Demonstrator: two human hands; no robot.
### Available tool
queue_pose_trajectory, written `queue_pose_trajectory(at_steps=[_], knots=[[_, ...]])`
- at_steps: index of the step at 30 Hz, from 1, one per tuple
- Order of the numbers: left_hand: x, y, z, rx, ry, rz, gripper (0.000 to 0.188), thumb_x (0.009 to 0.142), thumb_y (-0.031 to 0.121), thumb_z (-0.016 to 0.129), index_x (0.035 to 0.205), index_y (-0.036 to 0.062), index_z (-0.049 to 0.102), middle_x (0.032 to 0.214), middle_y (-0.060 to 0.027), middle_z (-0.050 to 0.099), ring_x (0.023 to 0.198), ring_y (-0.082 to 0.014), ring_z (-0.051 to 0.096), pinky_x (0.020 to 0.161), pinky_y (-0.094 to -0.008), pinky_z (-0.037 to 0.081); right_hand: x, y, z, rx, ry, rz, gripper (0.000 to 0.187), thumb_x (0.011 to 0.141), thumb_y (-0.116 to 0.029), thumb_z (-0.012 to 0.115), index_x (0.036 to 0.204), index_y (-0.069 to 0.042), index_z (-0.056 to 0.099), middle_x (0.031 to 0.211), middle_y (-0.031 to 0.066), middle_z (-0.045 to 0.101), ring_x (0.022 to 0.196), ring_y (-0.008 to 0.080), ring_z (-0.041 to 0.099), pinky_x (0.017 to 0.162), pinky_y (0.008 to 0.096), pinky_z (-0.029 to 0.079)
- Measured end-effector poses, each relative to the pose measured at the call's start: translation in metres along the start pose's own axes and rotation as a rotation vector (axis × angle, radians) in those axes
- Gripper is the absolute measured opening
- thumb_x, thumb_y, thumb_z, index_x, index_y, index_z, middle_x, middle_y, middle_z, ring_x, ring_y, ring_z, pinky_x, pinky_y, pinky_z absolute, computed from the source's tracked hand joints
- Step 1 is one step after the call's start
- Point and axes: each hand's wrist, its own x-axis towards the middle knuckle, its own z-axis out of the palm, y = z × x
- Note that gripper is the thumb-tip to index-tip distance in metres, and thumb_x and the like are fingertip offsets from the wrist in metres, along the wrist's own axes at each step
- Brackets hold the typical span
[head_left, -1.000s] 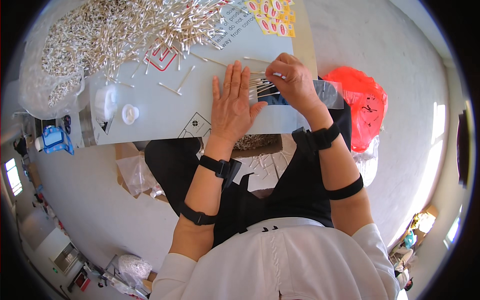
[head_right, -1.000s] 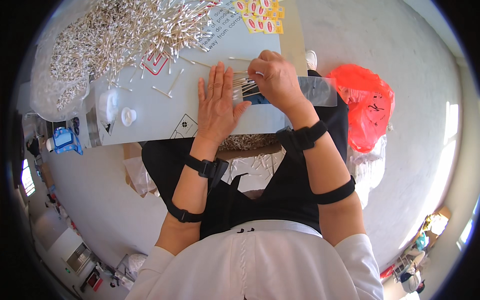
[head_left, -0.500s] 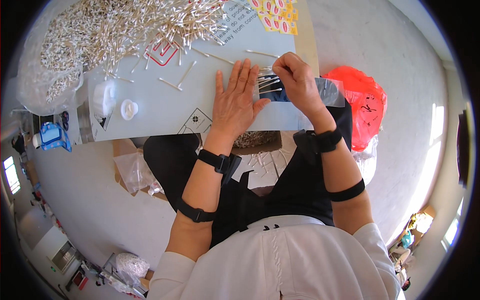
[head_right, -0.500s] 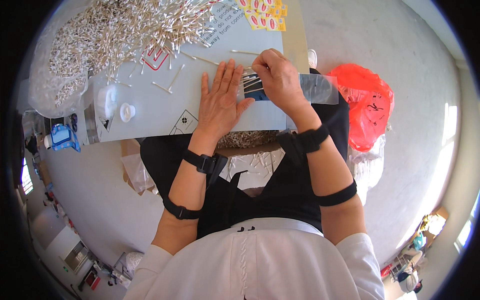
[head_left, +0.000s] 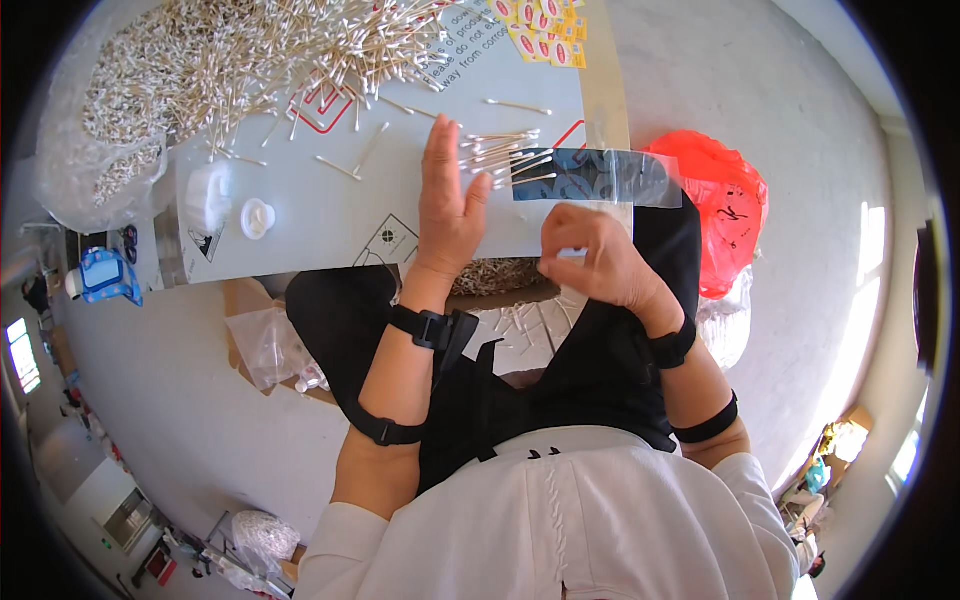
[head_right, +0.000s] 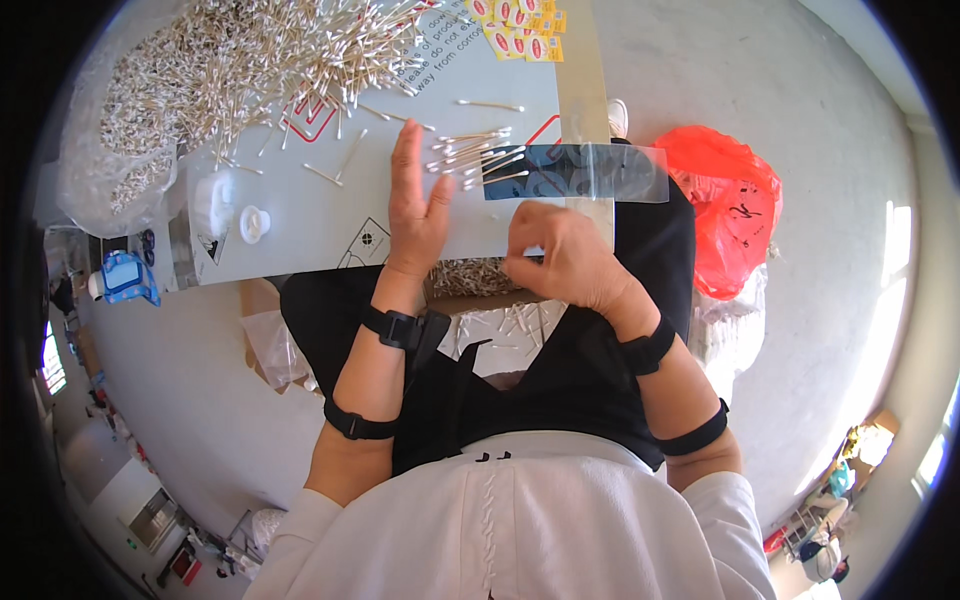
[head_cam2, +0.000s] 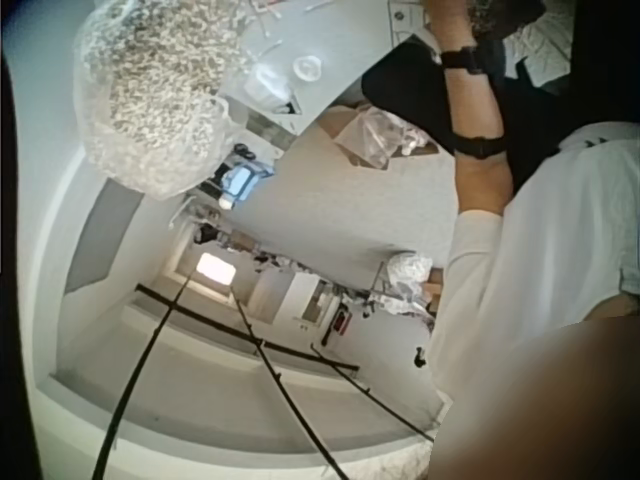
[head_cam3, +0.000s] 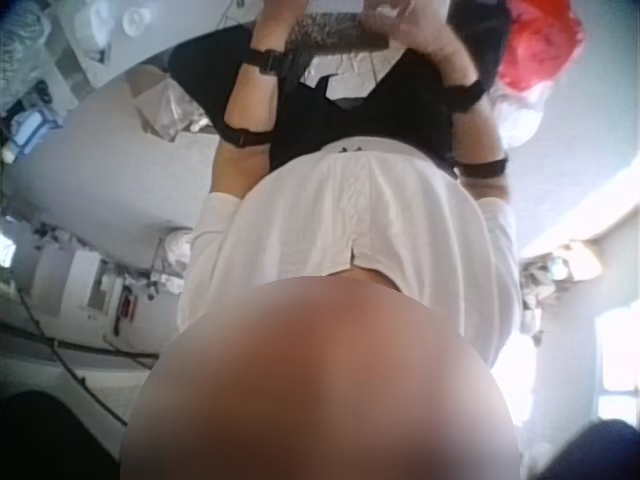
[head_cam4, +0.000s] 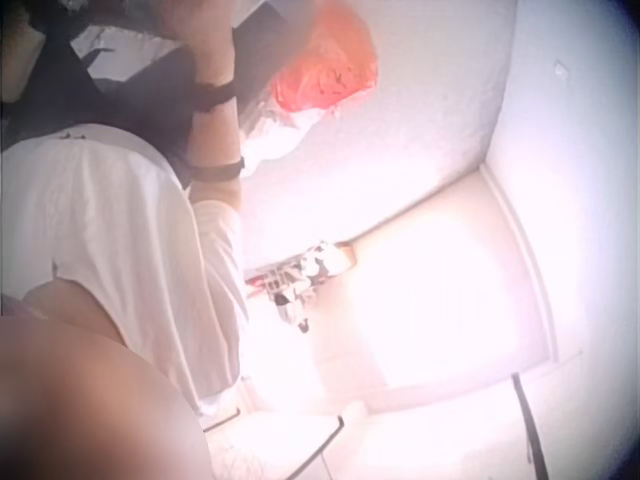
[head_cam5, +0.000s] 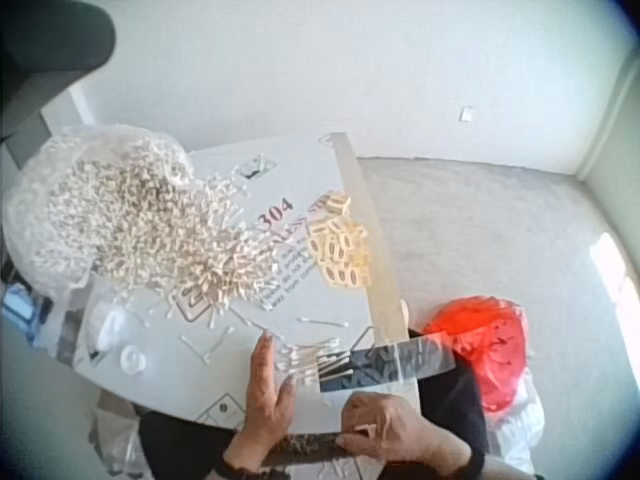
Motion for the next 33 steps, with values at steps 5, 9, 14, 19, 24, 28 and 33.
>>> queue_pose_trajectory(at_steps=[5,9,14,19,24,28,33], knots=[[0.005,0.004,0.009,-0.403,0.165,-0.203,0.052,0.101,0.023,0.051,0.145,0.0014,0.036,0.151,-0.0132,0.038,0.139,-0.0251,0.037,0.116,-0.0412,0.026,0.027,0.024,0.005,0.311,0.607,0.115,0.010,0.078,0.002,0.067,0.088,0.002,0.064,0.086,0.0112,0.061,0.077,0.0205,0.059,0.066,0.0304,0.047],[0.007,0.002,0.010,-0.567,0.208,-0.251,0.048,0.101,0.022,0.051,0.143,0.0004,0.040,0.147,-0.0146,0.043,0.136,-0.0256,0.040,0.116,-0.0408,0.027,0.021,0.009,0.023,0.062,0.388,0.034,0.017,0.078,0.008,0.062,0.094,0.002,0.065,0.101,0.0140,0.064,0.089,0.0291,0.064,0.077,0.0333,0.051],[0.009,-0.001,0.006,-0.710,0.192,-0.280,0.047,0.102,0.024,0.050,0.141,-0.0003,0.042,0.144,-0.0145,0.045,0.134,-0.0240,0.043,0.115,-0.0398,0.030,-0.002,0.006,0.040,0.100,-0.005,-0.068,0.023,0.080,0.008,0.063,0.102,0.002,0.065,0.109,0.0127,0.065,0.091,0.0239,0.065,0.082,0.0312,0.052],[0.008,0.001,0.004,-0.755,0.200,-0.287,0.046,0.103,0.024,0.048,0.140,-0.0017,0.042,0.144,-0.0150,0.046,0.134,-0.0239,0.042,0.115,-0.0397,0.029,0.003,0.000,0.025,0.271,0.002,0.142,0.008,0.085,-0.002,0.067,0.090,0.003,0.068,0.088,0.0135,0.068,0.079,0.0205,0.065,0.073,0.0296,0.050],[0.015,0.009,0.009,-0.747,0.219,-0.328,0.045,0.104,0.026,0.044,0.140,-0.0022,0.043,0.144,-0.0163,0.045,0.135,-0.0251,0.041,0.116,-0.0400,0.029,0.047,0.029,0.004,0.436,0.646,0.120,0.026,0.097,-0.017,0.057,0.113,0.002,0.066,0.119,0.0137,0.064,0.111,0.0194,0.057,0.095,0.0285,0.043],[0.021,0.013,0.017,-0.776,0.215,-0.327,0.045,0.104,0.026,0.044,0.139,-0.0024,0.043,0.143,-0.0161,0.045,0.135,-0.0238,0.041,0.116,-0.0393,0.029,0.081,0.053,0.003,0.464,0.793,0.014,0.040,0.101,-0.028,0.049,0.125,0.002,0.061,0.136,0.0180,0.055,0.131,0.0240,0.046,0.108,0.0313,0.033],[0.025,0.016,0.028,-0.812,0.208,-0.340,0.045,0.104,0.026,0.044,0.139,-0.0026,0.043,0.143,-0.0159,0.046,0.134,-0.0222,0.041,0.115,-0.0385,0.030,0.094,0.053,0.007,0.635,0.617,0.103,0.046,0.104,-0.031,0.044,0.132,0.004,0.053,0.136,0.0153,0.054,0.129,0.0199,0.048,0.112,0.0322,0.036]])
